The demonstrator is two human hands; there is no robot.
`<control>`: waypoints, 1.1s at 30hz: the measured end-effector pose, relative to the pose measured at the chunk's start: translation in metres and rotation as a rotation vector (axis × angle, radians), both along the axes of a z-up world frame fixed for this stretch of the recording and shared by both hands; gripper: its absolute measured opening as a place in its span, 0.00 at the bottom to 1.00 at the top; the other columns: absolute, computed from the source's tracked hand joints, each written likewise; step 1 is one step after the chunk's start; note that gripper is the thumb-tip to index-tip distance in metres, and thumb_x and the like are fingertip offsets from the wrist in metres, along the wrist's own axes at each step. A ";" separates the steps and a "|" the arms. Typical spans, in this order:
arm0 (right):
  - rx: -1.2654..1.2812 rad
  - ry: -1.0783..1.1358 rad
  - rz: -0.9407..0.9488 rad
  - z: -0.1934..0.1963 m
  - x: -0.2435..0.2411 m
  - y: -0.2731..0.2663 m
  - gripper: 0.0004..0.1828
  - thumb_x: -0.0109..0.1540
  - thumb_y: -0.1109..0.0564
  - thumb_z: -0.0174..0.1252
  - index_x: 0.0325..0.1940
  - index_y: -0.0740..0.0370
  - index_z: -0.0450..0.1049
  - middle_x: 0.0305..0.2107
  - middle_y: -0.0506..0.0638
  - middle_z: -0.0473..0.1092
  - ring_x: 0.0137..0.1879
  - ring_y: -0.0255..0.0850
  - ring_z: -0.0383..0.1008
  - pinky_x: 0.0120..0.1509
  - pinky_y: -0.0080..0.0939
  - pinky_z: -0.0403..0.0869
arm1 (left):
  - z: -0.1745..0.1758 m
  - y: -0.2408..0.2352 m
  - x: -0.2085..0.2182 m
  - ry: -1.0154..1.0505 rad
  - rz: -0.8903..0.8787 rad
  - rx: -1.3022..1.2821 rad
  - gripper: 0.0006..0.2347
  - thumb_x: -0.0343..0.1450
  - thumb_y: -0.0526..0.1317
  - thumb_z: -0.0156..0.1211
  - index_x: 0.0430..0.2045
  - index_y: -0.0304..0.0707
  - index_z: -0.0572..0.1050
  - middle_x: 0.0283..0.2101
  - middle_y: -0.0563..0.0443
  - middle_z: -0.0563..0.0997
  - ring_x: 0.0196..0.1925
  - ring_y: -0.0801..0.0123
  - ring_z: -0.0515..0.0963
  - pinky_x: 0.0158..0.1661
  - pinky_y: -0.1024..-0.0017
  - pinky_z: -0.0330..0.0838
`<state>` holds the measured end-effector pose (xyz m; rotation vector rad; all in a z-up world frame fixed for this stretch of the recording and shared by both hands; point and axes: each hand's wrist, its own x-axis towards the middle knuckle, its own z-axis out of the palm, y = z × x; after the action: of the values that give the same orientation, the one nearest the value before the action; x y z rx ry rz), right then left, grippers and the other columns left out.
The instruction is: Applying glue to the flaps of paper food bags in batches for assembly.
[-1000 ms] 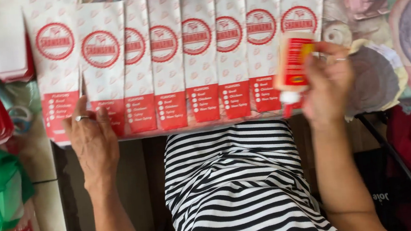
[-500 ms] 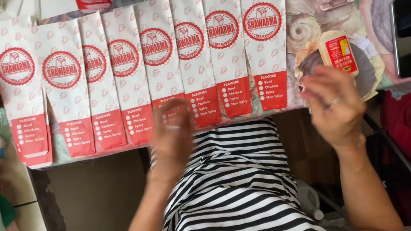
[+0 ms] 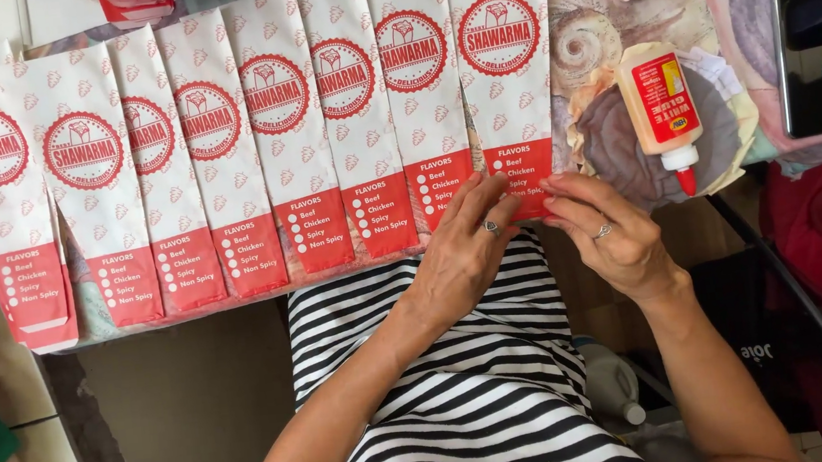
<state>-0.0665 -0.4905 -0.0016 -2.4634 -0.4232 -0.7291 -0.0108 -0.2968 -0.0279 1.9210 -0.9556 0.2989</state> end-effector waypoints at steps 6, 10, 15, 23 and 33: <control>0.050 0.021 0.034 0.000 -0.001 -0.002 0.02 0.62 0.68 0.67 0.39 0.68 0.82 0.48 0.58 0.78 0.49 0.53 0.81 0.53 0.48 0.80 | 0.003 0.004 0.001 -0.033 -0.010 -0.025 0.03 0.73 0.29 0.61 0.34 0.25 0.78 0.48 0.31 0.79 0.52 0.44 0.81 0.62 0.48 0.71; 0.049 0.027 0.039 -0.005 -0.002 -0.004 0.01 0.62 0.68 0.66 0.38 0.68 0.82 0.48 0.59 0.78 0.49 0.54 0.81 0.52 0.48 0.80 | 0.004 0.003 0.001 -0.057 -0.010 -0.019 0.04 0.73 0.29 0.60 0.32 0.23 0.78 0.49 0.30 0.79 0.52 0.46 0.82 0.62 0.48 0.71; 0.140 0.087 -0.031 -0.003 0.002 0.001 0.03 0.65 0.65 0.64 0.39 0.69 0.81 0.49 0.56 0.78 0.50 0.50 0.81 0.56 0.46 0.80 | -0.003 -0.008 -0.001 -0.029 0.063 -0.019 0.07 0.75 0.31 0.56 0.28 0.23 0.77 0.49 0.32 0.79 0.51 0.48 0.83 0.63 0.47 0.69; 0.248 0.185 -0.085 0.008 0.007 0.005 0.06 0.64 0.65 0.69 0.34 0.68 0.78 0.44 0.55 0.77 0.47 0.50 0.82 0.50 0.45 0.80 | 0.001 -0.018 0.000 0.198 0.100 -0.018 0.06 0.69 0.26 0.59 0.20 0.20 0.75 0.43 0.34 0.78 0.58 0.47 0.77 0.64 0.47 0.64; 0.229 0.139 -0.198 0.004 0.011 0.021 0.15 0.61 0.61 0.75 0.44 0.66 0.75 0.43 0.57 0.74 0.50 0.55 0.78 0.54 0.50 0.76 | 0.015 -0.015 0.004 0.370 0.084 0.018 0.01 0.65 0.23 0.61 0.26 0.20 0.76 0.40 0.36 0.76 0.61 0.44 0.73 0.61 0.44 0.66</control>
<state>-0.0553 -0.4697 0.0021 -2.3401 -0.0402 -0.6396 -0.0063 -0.3119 -0.0128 1.9475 -0.6350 -0.0201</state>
